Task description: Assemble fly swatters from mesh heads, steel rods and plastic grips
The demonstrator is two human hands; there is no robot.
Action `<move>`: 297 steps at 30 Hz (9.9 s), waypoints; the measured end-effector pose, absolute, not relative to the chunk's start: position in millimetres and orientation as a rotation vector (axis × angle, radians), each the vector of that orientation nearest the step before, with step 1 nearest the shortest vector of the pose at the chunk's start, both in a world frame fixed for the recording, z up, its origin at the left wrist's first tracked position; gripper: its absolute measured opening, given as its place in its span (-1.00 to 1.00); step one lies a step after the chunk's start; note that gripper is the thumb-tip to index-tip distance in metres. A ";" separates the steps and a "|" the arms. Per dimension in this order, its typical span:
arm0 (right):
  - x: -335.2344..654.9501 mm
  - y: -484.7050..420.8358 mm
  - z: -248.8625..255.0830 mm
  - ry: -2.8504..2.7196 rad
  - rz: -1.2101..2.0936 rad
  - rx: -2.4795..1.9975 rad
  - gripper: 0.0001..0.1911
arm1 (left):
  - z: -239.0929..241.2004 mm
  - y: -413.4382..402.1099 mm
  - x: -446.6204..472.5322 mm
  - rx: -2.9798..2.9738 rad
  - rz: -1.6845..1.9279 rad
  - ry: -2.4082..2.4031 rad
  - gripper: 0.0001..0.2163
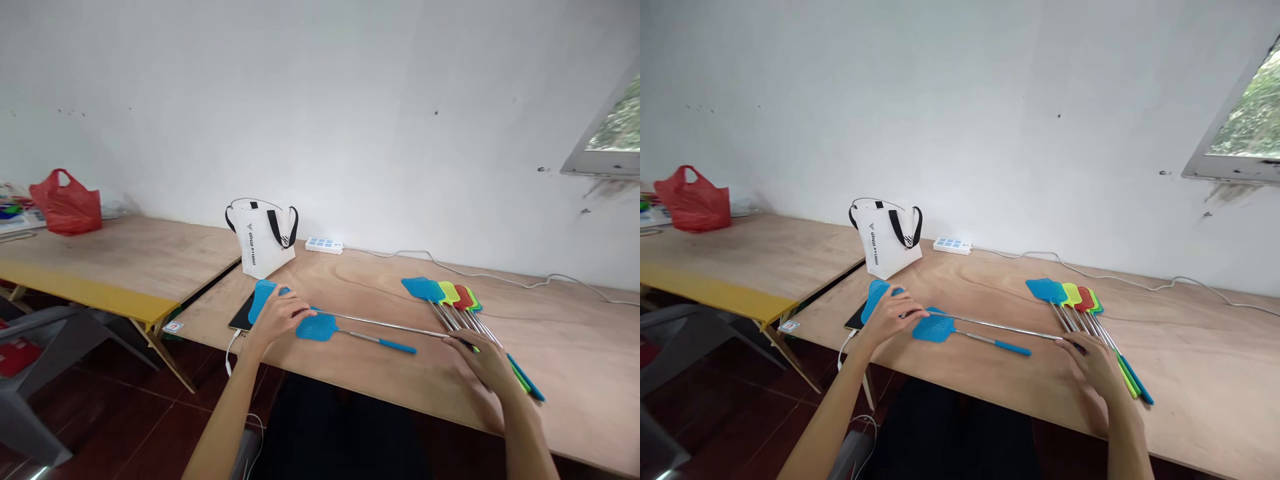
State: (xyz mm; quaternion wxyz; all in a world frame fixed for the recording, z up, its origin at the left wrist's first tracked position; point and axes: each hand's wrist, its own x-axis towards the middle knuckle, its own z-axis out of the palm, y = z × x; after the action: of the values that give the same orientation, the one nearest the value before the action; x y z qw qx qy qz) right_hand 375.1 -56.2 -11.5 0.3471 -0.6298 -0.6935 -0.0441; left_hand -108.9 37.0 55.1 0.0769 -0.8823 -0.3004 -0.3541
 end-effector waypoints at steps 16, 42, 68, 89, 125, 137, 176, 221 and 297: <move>344.9 -57.6 13.5 -1.785 -0.285 -1.494 -0.48 | 89.4 7.3 -117.3 -2.630 -0.959 -0.969 -0.69; 202.4 -52.7 1.6 -2.240 -0.159 -1.748 -0.39 | 3.4 18.7 -24.5 -3.026 -0.824 -0.835 -0.70; 200.9 -39.9 -23.9 -2.268 -0.118 -1.817 -0.42 | -12.4 22.9 -21.9 -3.102 -0.780 -1.064 -0.73; 235.5 -43.5 -5.8 -2.196 -0.129 -1.710 -0.36 | 15.6 29.2 -40.4 -2.904 -0.859 -0.848 -0.54; 209.9 -49.7 -4.6 -2.128 0.001 -1.625 -0.41 | 23.5 -6.1 -11.4 -2.865 -0.769 -0.903 -0.68; 208.7 -38.8 -29.4 -2.215 -0.134 -1.859 -0.52 | -9.1 14.0 -7.7 -3.114 -0.734 -1.158 -0.66; 291.0 -32.9 -26.1 -1.962 -0.042 -1.825 -0.62 | -6.8 48.5 -90.5 -3.157 -0.525 -1.502 -0.46; 266.7 -31.7 -23.0 -2.103 0.057 -1.615 -0.81 | -34.8 64.2 -73.6 -2.761 -0.967 -1.637 -0.65; 275.8 -33.7 -19.5 -1.981 0.059 -1.744 -0.77 | -38.9 67.5 -78.8 -2.817 -0.730 -1.601 -0.55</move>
State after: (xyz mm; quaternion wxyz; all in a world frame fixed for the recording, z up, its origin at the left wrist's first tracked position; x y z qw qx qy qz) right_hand 275.8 -33.7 -19.5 0.2481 -0.6399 -0.7269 0.0215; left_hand -78.8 67.5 -38.9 -0.0898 -0.8447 -0.4801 -0.2188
